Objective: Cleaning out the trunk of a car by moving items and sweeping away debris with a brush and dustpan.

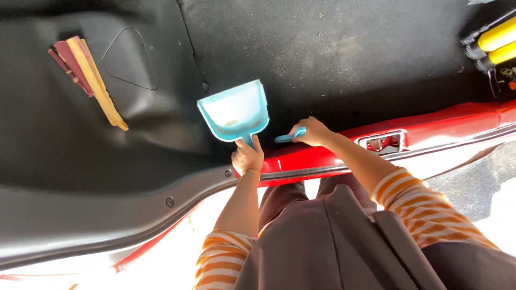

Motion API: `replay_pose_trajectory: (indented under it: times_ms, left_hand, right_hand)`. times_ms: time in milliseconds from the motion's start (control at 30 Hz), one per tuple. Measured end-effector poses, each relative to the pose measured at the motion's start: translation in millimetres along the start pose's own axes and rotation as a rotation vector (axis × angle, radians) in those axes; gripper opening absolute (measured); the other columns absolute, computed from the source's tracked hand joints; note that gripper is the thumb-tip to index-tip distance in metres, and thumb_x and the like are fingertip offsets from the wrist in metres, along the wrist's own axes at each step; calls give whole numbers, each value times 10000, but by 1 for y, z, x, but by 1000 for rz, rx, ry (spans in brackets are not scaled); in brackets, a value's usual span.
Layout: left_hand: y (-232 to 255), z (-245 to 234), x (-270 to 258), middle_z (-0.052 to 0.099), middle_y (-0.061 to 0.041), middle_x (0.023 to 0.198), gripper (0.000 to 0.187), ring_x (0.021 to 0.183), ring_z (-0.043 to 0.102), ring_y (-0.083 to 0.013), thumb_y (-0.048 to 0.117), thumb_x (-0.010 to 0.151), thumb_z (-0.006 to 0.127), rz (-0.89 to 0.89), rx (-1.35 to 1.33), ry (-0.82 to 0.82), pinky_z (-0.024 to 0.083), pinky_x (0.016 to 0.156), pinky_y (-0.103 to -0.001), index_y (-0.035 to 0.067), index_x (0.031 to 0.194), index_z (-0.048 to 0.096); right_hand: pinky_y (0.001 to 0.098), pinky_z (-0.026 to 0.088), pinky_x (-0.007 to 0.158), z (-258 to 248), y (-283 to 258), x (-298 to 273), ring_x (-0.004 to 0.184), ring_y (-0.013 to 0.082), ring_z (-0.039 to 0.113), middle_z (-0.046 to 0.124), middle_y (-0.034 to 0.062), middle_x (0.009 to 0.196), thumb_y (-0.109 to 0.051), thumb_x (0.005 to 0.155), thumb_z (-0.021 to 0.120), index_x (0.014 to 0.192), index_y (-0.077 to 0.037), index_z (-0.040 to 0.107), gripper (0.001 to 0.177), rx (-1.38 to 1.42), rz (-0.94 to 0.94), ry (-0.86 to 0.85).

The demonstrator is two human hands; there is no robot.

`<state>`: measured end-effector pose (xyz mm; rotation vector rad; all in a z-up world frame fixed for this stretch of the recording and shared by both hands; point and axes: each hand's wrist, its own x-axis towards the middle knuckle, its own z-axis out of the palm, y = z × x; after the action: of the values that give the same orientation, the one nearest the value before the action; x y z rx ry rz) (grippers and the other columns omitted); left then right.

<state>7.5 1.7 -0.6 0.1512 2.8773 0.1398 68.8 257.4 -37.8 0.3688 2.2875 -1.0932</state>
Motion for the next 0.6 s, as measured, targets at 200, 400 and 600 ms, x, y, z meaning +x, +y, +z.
replay_pose_trajectory:
  times_ms: [200, 400, 600]
  left_hand:
    - [8, -2, 5, 681, -192, 668, 514, 583, 654, -411, 480, 973, 590, -7, -27, 28, 527, 638, -513, -24, 1048, 519]
    - [12, -6, 10, 686, -182, 660, 500, 557, 643, -404, 477, 946, 601, -48, 24, -3, 533, 615, -494, -10, 1039, 537]
    - [11, -3, 9, 685, -164, 665, 480, 544, 639, -378, 475, 957, 605, -25, 36, 23, 538, 619, -466, 0, 982, 541]
  right_hand:
    - [456, 563, 823, -82, 2, 38, 853, 355, 718, 753, 127, 961, -357, 881, 763, 1183, -273, 732, 315, -26, -148, -214]
    - [396, 580, 770, -111, 8, 63, 793, 319, 719, 747, 128, 939, -339, 978, 720, 1165, -194, 777, 244, 424, -49, 386]
    - [422, 560, 843, -45, -33, 56, 911, 293, 731, 771, 90, 1010, -244, 866, 764, 1049, -170, 759, 197, 111, -441, -225]
